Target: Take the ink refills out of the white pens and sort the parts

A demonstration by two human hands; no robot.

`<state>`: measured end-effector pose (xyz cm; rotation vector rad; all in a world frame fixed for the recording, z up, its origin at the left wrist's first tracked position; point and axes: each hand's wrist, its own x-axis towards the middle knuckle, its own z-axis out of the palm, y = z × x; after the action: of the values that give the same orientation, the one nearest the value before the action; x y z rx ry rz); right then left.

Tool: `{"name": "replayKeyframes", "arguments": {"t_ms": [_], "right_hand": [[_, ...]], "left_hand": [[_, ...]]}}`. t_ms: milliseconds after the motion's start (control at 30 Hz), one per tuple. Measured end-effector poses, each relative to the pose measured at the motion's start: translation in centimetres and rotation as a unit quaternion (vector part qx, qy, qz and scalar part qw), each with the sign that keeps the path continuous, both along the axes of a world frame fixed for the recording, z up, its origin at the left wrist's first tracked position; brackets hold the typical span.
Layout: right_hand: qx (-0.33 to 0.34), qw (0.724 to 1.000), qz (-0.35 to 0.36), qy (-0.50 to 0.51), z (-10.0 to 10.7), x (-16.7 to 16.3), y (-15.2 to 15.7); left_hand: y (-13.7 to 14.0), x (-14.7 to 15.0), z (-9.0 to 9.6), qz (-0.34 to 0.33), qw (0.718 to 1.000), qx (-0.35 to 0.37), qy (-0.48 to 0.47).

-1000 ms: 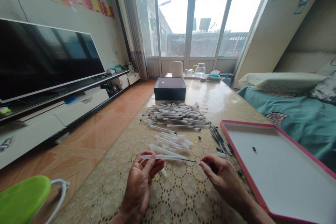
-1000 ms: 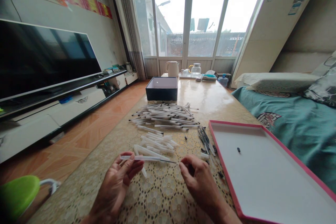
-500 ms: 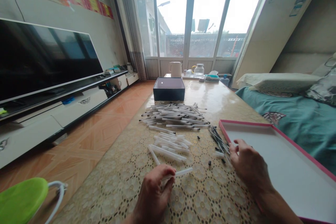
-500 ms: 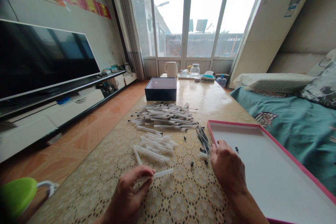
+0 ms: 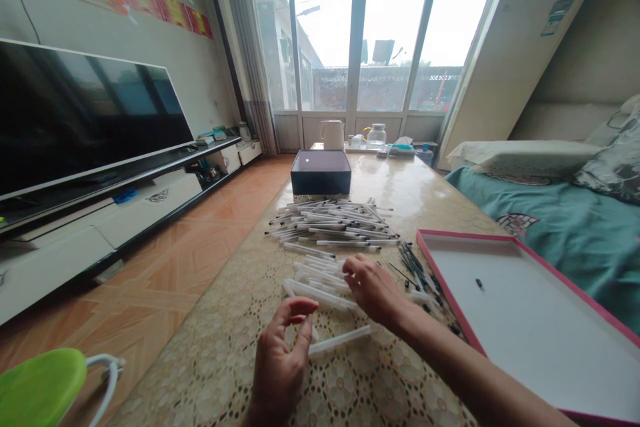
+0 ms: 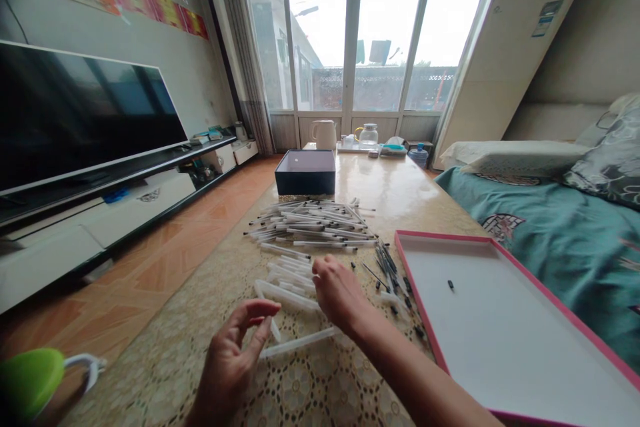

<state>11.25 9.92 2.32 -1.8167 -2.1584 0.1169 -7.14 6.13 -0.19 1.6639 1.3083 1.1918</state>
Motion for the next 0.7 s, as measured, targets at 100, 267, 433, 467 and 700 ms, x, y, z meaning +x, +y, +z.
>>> {"name": "replayKeyframes", "arguments": {"t_ms": [100, 267, 433, 467, 700], "right_hand": [[-0.004, 1.000, 0.015, -0.025, 0.1, -1.2, 4.0], [-0.020, 0.998, 0.014, -0.066, -0.5, -3.5, 8.3], [-0.024, 0.997, -0.004, -0.079, -1.3, -4.9, 9.5], [-0.020, 0.997, -0.007, -0.077, -1.2, -4.8, 9.5], [0.055, 0.998, -0.014, -0.031, 2.3, -2.0, 3.9]], "left_hand": [[0.3, -0.1, -0.2, 0.010, 0.999, -0.008, -0.043], [0.2, 0.0, -0.4, 0.009, 0.998, -0.008, -0.055], [0.1, 0.0, -0.3, 0.001, 0.999, -0.006, -0.039], [0.1, -0.1, -0.3, 0.000, 0.999, -0.007, -0.037], [0.1, -0.3, -0.6, 0.003, 0.999, 0.034, 0.009]]}}
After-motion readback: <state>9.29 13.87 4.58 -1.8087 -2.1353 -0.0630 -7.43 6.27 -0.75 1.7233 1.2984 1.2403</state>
